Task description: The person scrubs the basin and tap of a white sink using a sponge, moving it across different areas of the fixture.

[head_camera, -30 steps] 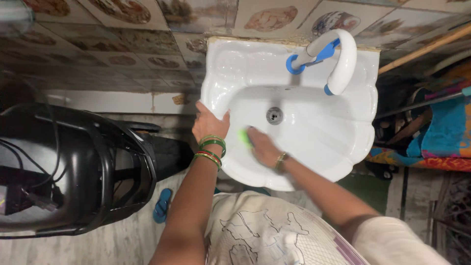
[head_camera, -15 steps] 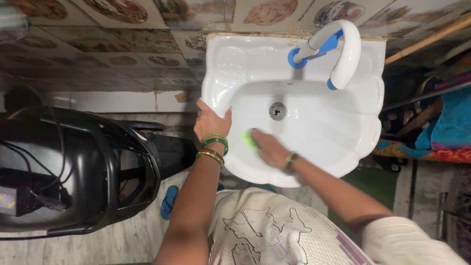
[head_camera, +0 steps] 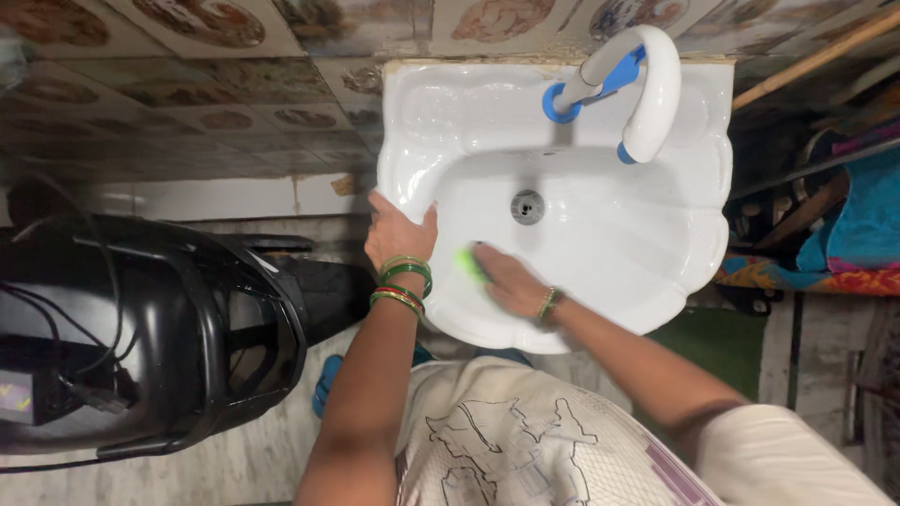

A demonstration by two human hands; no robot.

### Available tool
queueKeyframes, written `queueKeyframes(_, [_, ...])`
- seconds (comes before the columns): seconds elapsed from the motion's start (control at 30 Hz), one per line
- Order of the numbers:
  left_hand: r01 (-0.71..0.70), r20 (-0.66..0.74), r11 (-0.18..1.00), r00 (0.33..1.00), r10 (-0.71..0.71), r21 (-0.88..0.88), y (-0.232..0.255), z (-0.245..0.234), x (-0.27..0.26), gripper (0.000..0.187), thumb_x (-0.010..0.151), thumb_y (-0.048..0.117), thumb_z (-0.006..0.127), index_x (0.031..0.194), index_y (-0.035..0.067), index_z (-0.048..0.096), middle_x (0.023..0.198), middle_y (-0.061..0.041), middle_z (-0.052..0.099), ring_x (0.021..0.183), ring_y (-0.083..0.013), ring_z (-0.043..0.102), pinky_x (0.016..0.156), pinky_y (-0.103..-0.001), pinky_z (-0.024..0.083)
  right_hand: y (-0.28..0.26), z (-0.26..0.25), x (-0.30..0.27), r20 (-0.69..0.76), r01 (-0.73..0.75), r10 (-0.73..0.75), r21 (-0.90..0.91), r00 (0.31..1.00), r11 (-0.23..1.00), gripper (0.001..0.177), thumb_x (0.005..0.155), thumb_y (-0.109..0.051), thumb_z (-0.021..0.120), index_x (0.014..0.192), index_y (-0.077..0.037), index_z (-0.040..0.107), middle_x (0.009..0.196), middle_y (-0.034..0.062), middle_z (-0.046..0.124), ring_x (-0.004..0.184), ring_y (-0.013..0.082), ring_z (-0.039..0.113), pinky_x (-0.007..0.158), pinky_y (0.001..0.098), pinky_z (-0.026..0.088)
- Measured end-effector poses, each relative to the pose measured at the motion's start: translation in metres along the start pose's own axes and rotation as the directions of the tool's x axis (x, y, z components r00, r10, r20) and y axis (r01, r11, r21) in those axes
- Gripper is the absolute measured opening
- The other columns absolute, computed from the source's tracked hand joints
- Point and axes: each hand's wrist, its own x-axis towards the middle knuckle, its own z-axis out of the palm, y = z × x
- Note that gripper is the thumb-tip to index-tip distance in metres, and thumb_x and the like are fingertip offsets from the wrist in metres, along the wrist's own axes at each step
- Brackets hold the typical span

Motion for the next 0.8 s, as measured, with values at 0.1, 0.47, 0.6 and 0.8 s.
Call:
queueKeyframes(0.1, [0.027, 0.035, 1.0, 0.999, -0.027, -0.006, 0.0, 0.001, -0.002, 0.093, 0.079, 0.055, 0.079, 0.137, -0.002, 0.033, 0.103, -0.023, 0.069, 0.093, -0.0395, 0.071, 0.081, -0.048, 0.057, 0.064, -0.072, -0.037, -0.219, -0.38, 0.311, -0.552, 0.925, 0.742, 0.074, 0.082, -0.005, 0.053, 0.153, 0.002, 0.035, 0.162, 0.018, 0.033, 0.152, 0.0321, 0.024, 0.12, 0.0566, 0.022])
queueKeyframes(0.47, [0.008, 0.014, 1.0, 1.0, -0.009, 0.022, 0.002, 0.002, -0.002, 0.094, 0.078, 0.057, 0.08, 0.135, -0.002, 0.034, 0.102, -0.022, 0.069, 0.093, -0.0395, 0.071, 0.08, -0.049, 0.056, -0.003, 0.004, 0.0, -0.108, 0.282, -0.276, 0.042, 0.955, 0.959, 0.079, 0.087, -0.01, 0.06, 0.155, 0.009, 0.025, 0.16, 0.0317, 0.028, 0.149, 0.0421, 0.027, 0.12, 0.049, 0.022])
queueKeyframes(0.6, [0.016, 0.019, 1.0, 1.0, -0.016, 0.012, 0.0, 0.001, 0.001, 0.093, 0.079, 0.057, 0.079, 0.135, -0.002, 0.034, 0.103, -0.023, 0.069, 0.093, -0.0392, 0.071, 0.08, -0.048, 0.057, 0.077, -0.084, -0.045, -0.291, -0.429, 0.316, -0.607, 0.903, 0.669, 0.071, 0.083, -0.003, 0.052, 0.152, 0.007, 0.036, 0.157, 0.021, 0.038, 0.147, 0.0344, 0.033, 0.116, 0.0604, 0.025])
queueKeyframes(0.8, [0.009, -0.017, 1.0, 1.0, -0.008, 0.027, 0.001, 0.002, -0.001, 0.094, 0.078, 0.058, 0.079, 0.136, -0.002, 0.034, 0.102, -0.022, 0.069, 0.093, -0.0398, 0.071, 0.079, -0.049, 0.057, 0.031, 0.006, 0.087, -0.403, -0.153, 0.011, -0.323, 0.915, 0.934, 0.08, 0.084, -0.008, 0.057, 0.155, 0.011, 0.024, 0.161, 0.0297, 0.028, 0.149, 0.0416, 0.027, 0.122, 0.053, 0.02])
